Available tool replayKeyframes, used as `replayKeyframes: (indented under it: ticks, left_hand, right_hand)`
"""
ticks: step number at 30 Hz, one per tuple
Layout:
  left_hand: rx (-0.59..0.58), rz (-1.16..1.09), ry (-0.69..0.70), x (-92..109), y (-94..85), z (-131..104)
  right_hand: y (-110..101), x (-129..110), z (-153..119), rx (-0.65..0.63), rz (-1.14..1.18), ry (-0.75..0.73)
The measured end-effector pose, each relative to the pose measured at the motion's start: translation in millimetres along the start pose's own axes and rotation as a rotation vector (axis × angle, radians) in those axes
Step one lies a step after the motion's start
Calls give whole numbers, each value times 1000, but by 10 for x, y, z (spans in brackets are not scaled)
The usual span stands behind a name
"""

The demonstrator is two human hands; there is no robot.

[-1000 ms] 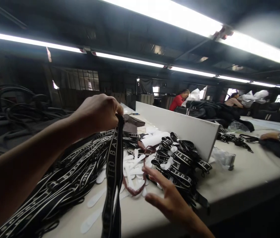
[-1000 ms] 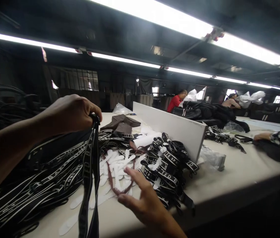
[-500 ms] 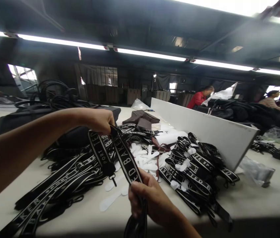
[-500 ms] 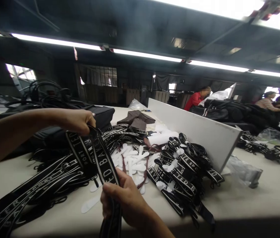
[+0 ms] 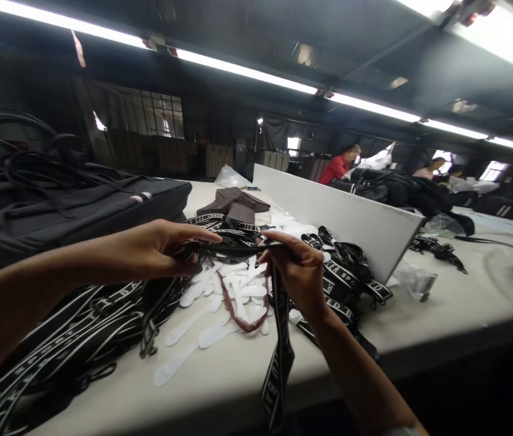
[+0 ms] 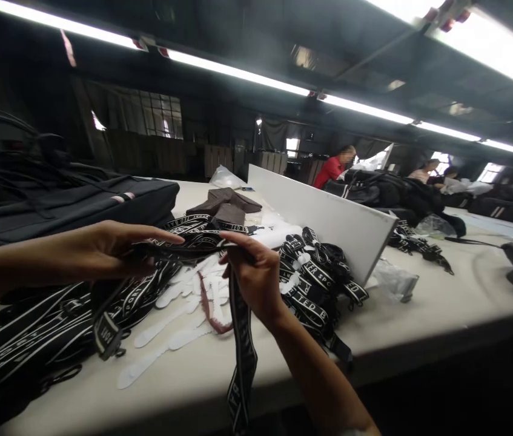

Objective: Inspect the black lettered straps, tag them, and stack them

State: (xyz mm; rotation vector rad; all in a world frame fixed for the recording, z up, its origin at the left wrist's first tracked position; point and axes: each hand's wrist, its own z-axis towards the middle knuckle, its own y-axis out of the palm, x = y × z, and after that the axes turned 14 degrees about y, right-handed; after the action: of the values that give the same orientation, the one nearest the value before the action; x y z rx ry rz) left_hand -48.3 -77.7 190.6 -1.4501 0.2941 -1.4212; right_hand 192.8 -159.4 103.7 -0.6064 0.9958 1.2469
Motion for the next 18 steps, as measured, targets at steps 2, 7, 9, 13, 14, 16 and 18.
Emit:
replayKeyframes:
  ticks: [2, 7, 9, 13, 14, 16, 18]
  left_hand:
    - [166, 11, 36, 12, 95, 53]
    - [221, -335, 87, 123, 129, 117]
    - [70, -521, 84, 179, 124, 136]
    - [12, -666, 117, 258, 155, 227]
    - [35, -668, 134, 274, 160, 250]
    - [102, -650, 180, 312, 165, 273]
    - [171, -587, 240, 355, 185, 256]
  right_hand:
    - [45, -53, 188, 51, 21, -64]
    - [191, -197, 557, -77, 134, 1]
    - [275, -281, 631, -110, 123, -17]
    - [440, -452, 684, -140, 24, -131]
    - [465, -482, 690, -133, -6, -162]
    - [484, -521, 698, -89, -64, -212]
    - [463, -542, 685, -17, -100, -251]
